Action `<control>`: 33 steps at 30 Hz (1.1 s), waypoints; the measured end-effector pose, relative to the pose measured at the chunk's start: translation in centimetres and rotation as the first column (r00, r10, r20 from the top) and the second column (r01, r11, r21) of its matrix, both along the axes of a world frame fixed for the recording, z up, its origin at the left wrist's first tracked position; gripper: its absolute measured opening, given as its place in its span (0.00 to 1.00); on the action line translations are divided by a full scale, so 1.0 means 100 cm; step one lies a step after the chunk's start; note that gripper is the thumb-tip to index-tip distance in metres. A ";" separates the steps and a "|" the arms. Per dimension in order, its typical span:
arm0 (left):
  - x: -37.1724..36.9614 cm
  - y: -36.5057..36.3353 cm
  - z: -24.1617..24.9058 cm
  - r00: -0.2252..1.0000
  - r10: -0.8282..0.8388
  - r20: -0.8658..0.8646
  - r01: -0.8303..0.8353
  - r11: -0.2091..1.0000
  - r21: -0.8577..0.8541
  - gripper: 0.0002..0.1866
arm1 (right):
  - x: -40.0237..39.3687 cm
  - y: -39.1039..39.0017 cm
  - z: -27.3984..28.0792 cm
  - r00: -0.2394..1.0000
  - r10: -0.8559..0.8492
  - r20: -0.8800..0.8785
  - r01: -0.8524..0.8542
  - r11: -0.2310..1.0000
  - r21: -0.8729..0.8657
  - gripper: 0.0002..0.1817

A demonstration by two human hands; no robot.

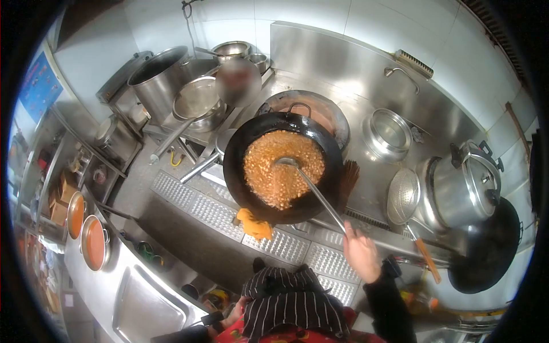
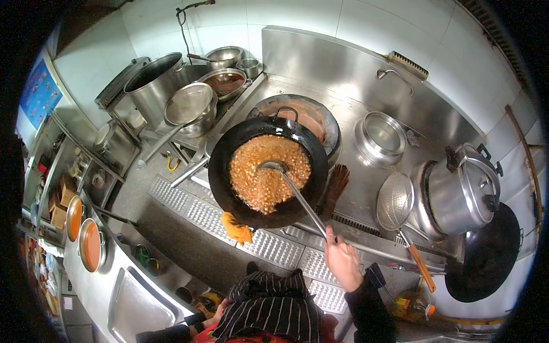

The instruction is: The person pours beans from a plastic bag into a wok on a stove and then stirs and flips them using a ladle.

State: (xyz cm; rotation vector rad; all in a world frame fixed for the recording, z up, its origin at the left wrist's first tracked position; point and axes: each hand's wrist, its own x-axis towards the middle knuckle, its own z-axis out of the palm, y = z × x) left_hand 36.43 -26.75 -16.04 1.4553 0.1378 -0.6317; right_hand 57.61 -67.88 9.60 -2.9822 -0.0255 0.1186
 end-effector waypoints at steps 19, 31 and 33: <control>0.002 -0.010 0.028 0.986 0.162 0.035 -0.149 0.961 -0.231 0.40 | 0.001 -0.004 -0.059 0.978 -0.201 0.061 0.138 0.833 0.536 0.23; 0.000 -0.004 0.019 0.996 0.066 0.065 -0.061 0.995 -0.074 0.40 | -0.012 0.043 -0.009 0.671 0.101 -0.735 0.741 -0.147 0.656 0.06; 0.001 -0.004 0.021 0.997 0.074 0.013 -0.072 0.993 -0.091 0.40 | -0.013 0.045 -0.003 0.654 0.128 -0.745 0.755 -0.166 0.634 0.05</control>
